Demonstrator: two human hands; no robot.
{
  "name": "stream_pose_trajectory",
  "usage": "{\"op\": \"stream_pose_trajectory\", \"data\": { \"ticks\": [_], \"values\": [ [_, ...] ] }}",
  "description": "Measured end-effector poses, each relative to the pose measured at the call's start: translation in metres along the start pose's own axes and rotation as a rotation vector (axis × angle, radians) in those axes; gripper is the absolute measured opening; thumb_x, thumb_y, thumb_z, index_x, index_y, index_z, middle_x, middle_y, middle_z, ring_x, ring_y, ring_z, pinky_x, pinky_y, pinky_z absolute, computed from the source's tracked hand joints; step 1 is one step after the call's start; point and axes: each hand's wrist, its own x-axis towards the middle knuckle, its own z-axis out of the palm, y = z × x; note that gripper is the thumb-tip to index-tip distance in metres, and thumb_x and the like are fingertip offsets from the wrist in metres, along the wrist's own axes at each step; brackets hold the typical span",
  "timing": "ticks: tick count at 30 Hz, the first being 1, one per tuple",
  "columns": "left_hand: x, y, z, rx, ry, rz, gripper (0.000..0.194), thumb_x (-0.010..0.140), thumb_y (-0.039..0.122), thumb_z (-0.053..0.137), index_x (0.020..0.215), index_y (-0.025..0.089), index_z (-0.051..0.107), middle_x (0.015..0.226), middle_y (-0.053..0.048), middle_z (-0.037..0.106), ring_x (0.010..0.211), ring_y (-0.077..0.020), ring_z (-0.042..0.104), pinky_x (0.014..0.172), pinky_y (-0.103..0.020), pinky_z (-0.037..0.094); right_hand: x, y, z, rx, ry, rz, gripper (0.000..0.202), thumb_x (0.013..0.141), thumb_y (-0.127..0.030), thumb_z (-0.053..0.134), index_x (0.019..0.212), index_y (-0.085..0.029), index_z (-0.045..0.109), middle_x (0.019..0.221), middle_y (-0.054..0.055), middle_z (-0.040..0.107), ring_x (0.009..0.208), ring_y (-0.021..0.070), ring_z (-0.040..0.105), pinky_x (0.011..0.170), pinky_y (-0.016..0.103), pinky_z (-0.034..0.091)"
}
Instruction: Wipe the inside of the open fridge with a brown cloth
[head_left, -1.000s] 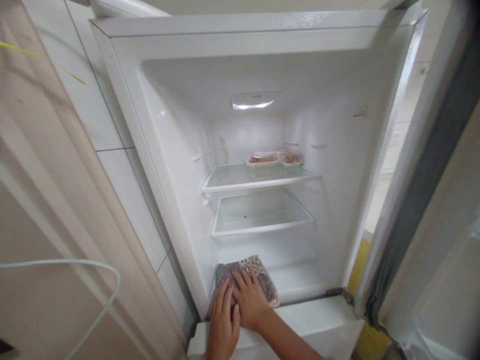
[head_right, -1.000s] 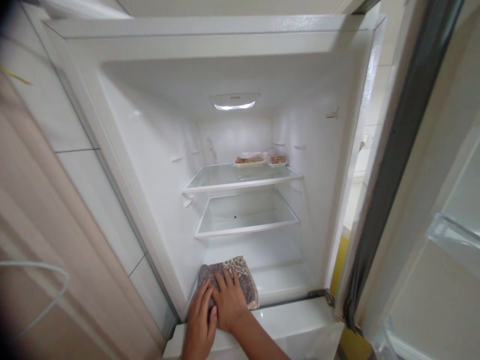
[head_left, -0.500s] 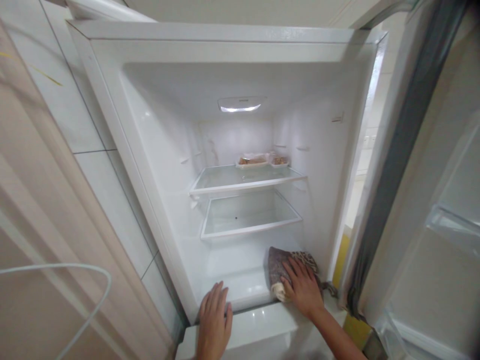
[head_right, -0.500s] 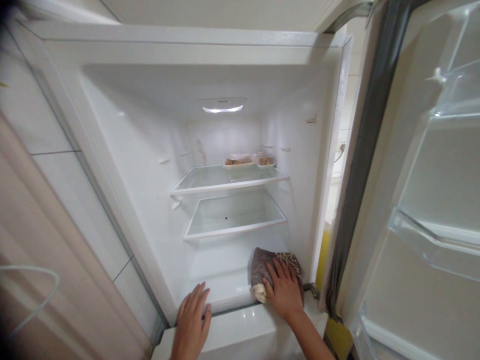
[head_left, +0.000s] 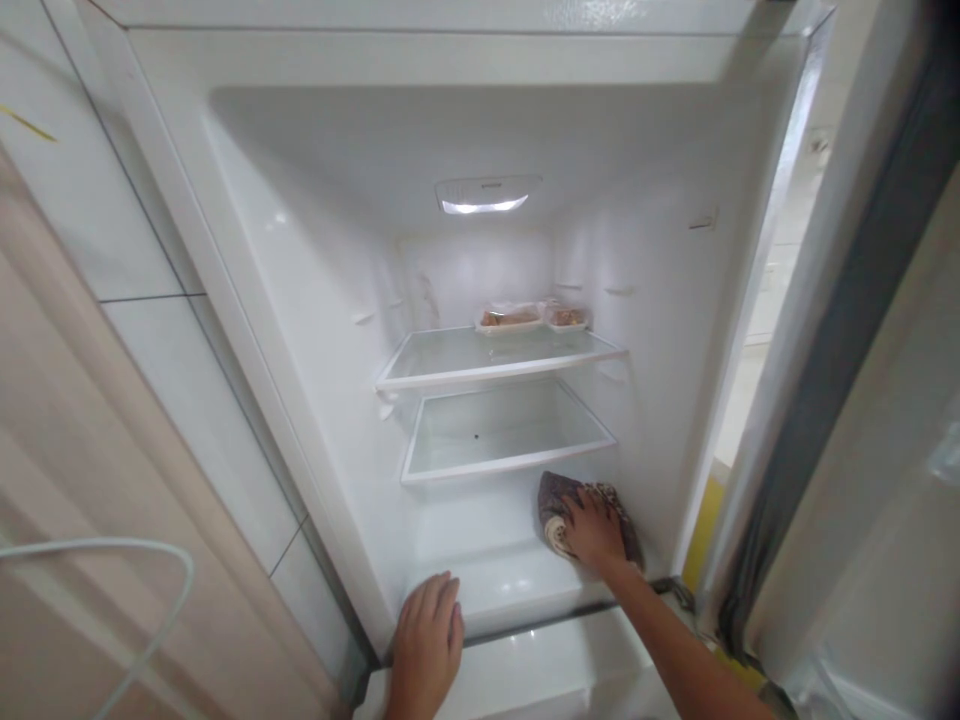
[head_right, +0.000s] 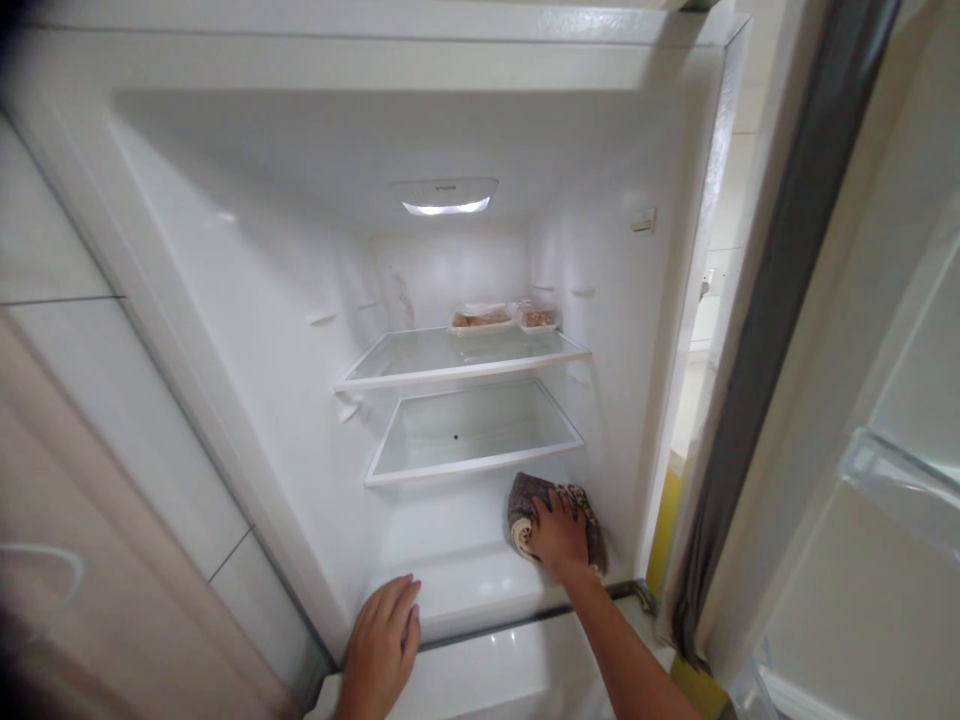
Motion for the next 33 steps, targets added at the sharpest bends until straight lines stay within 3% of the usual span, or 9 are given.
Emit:
{"op": "stream_pose_trajectory", "data": {
  "ticks": [6,11,17,21,24,27,33],
  "values": [
    [0.008,0.006,0.000,0.033,-0.049,-0.016,0.039,0.087,0.015,0.051,0.123,0.021,0.063,0.120,-0.008,0.071,0.109,-0.0220,0.066,0.093,-0.038,0.053,0.040,-0.014,0.010,0.006,0.044,-0.086,0.052,0.097,-0.035,0.040,0.145,-0.022,0.054,0.159,0.015,0.045,0.145,0.0326,0.038,0.118,0.055,0.023],
    [0.009,0.009,0.000,0.021,-0.098,-0.014,0.042,0.086,0.018,0.054,0.127,0.021,0.061,0.123,-0.008,0.070,0.111,-0.0227,0.064,0.095,-0.038,0.050,0.067,-0.039,0.023,0.024,0.047,-0.084,0.051,0.095,-0.033,0.041,0.142,-0.019,0.056,0.151,0.020,0.052,0.142,0.0383,0.041,0.115,0.064,0.021],
    [0.014,0.013,-0.001,-0.003,-0.114,-0.053,0.042,0.083,0.017,0.053,0.125,0.021,0.062,0.121,-0.009,0.070,0.109,-0.0248,0.064,0.093,-0.040,0.051,0.073,-0.097,0.037,0.075,-0.036,-0.234,0.049,0.094,-0.033,0.040,0.138,-0.023,0.060,0.144,0.018,0.060,0.137,0.0367,0.046,0.117,0.066,0.015],
    [0.017,0.016,-0.001,-0.021,-0.108,-0.080,0.041,0.083,0.014,0.053,0.122,0.021,0.063,0.117,-0.009,0.070,0.106,-0.0247,0.065,0.090,-0.040,0.053,0.064,-0.148,0.047,0.127,-0.119,-0.371,0.057,0.092,-0.035,0.044,0.148,-0.029,0.049,0.155,0.013,0.051,0.144,0.0350,0.040,0.120,0.064,0.012],
    [0.019,0.018,-0.002,-0.033,-0.118,-0.122,0.040,0.082,0.012,0.051,0.120,0.021,0.063,0.114,-0.008,0.071,0.104,-0.0241,0.065,0.088,-0.040,0.054,0.055,-0.173,0.051,0.164,-0.175,-0.445,0.061,0.091,-0.038,0.046,0.151,-0.031,0.044,0.161,0.009,0.043,0.149,0.0335,0.033,0.122,0.062,0.009],
    [0.019,0.018,-0.002,-0.041,-0.113,-0.139,0.040,0.082,0.010,0.050,0.118,0.021,0.063,0.111,-0.007,0.071,0.102,-0.0226,0.066,0.087,-0.039,0.055,0.043,-0.177,0.048,0.195,-0.187,-0.483,0.062,0.091,-0.041,0.046,0.152,-0.030,0.044,0.164,0.009,0.039,0.151,0.0332,0.030,0.123,0.061,0.009],
    [0.019,0.016,-0.003,-0.038,-0.088,-0.137,0.041,0.083,0.007,0.049,0.117,0.021,0.064,0.110,-0.006,0.072,0.102,-0.0219,0.067,0.088,-0.038,0.056,0.015,-0.149,0.035,0.220,-0.154,-0.457,0.057,0.096,-0.042,0.036,0.149,-0.025,0.049,0.163,0.011,0.039,0.153,0.0334,0.028,0.124,0.057,0.012]
  ]
}}
